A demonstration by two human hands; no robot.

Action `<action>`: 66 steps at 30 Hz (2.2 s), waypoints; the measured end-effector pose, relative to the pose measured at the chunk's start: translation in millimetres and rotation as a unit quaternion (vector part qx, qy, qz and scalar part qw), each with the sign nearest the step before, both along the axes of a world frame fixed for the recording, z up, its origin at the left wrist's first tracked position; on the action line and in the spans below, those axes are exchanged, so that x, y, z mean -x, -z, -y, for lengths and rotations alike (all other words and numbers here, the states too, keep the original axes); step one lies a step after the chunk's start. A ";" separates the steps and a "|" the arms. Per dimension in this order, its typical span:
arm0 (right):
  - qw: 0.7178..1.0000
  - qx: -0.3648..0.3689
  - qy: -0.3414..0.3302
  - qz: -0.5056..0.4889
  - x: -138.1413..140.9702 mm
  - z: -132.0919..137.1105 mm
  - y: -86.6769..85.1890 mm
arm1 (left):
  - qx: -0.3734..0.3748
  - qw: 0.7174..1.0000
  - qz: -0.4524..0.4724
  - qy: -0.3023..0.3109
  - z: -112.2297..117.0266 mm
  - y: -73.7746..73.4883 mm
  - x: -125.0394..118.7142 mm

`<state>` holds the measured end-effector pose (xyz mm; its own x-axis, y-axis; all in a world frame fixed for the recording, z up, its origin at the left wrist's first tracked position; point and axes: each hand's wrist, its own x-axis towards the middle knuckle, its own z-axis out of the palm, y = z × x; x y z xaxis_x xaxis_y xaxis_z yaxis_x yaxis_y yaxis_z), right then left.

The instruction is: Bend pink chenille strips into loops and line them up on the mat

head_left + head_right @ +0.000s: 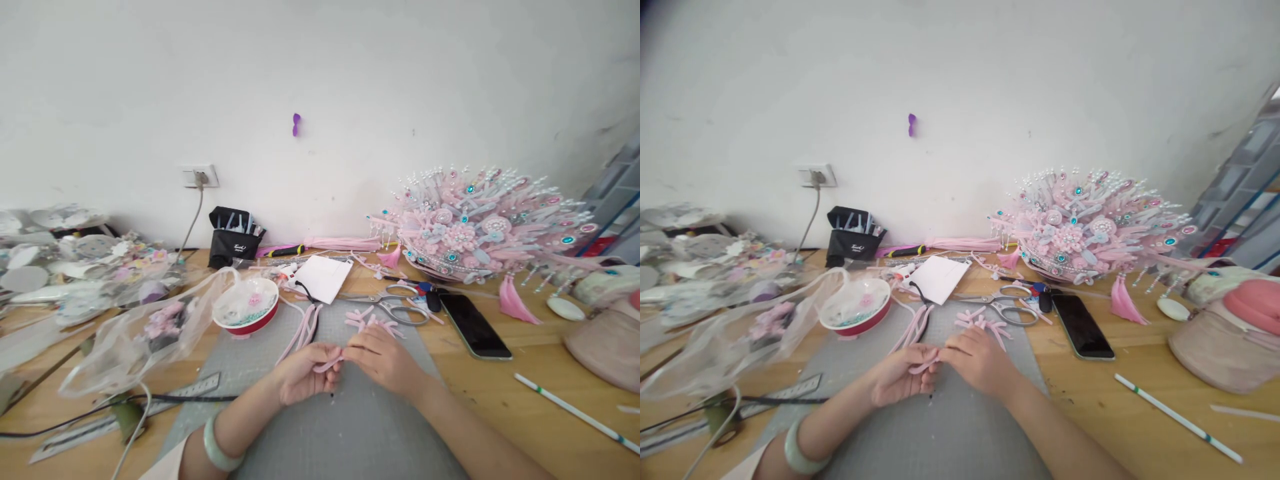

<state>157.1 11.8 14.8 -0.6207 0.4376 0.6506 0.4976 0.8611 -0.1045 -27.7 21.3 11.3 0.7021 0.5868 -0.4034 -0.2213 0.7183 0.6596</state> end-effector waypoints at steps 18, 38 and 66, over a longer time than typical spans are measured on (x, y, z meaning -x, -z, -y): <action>0.999 0.022 0.012 0.038 2.1 5.3 -5.5 | -0.348 0.920 -0.180 -0.016 3.5 -8.7 -2.2; 0.883 0.469 -0.005 -0.010 8.5 4.2 2.8 | -0.814 0.423 -0.354 0.180 20.9 -9.1 -4.5; 0.634 0.664 -0.055 -0.393 8.1 -2.2 -11.9 | -0.278 0.955 -0.038 -0.094 20.8 2.0 -13.3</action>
<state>149.0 14.0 26.8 -0.4073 0.9056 -0.1182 -0.2116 -0.2195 -0.9524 -14.5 0.5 9.3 0.5439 0.8383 -0.0382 -0.2495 0.2050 0.9464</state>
